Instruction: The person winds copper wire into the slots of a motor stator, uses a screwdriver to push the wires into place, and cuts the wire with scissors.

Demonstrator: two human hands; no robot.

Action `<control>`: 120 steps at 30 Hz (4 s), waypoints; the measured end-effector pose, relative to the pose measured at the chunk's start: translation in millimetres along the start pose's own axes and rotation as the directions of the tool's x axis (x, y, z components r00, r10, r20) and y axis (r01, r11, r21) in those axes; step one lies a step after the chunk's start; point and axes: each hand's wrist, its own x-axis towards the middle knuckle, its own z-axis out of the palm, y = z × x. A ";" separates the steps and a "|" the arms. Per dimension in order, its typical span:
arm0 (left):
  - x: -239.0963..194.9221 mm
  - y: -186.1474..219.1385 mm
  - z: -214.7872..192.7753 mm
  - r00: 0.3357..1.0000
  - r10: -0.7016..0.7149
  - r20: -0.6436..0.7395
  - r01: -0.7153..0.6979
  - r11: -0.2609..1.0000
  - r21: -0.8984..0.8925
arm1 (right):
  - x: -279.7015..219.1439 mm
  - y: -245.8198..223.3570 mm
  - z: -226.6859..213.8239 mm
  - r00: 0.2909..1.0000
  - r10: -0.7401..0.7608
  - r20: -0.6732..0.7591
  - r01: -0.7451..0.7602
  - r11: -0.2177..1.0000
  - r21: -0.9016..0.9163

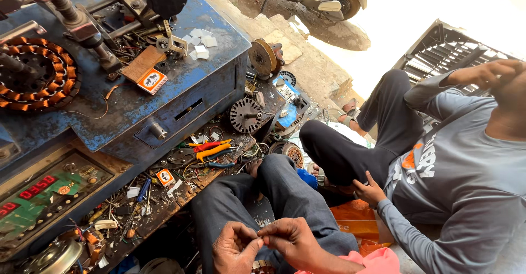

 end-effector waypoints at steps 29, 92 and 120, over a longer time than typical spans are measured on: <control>-112.3 72.7 -18.2 0.778 0.619 0.110 -0.478 0.468 0.744 | -25.4 -32.9 26.2 0.904 0.220 0.368 -0.146 0.965 -0.219; -85.1 77.1 -34.2 0.811 0.452 0.372 -0.562 0.425 0.710 | -24.7 -24.4 33.2 0.958 -0.001 0.285 0.131 0.890 -0.436; -141.4 108.1 -20.2 0.966 0.135 -0.223 -0.081 0.969 0.236 | -15.7 -26.9 15.0 0.907 0.306 0.288 -0.273 0.950 -0.152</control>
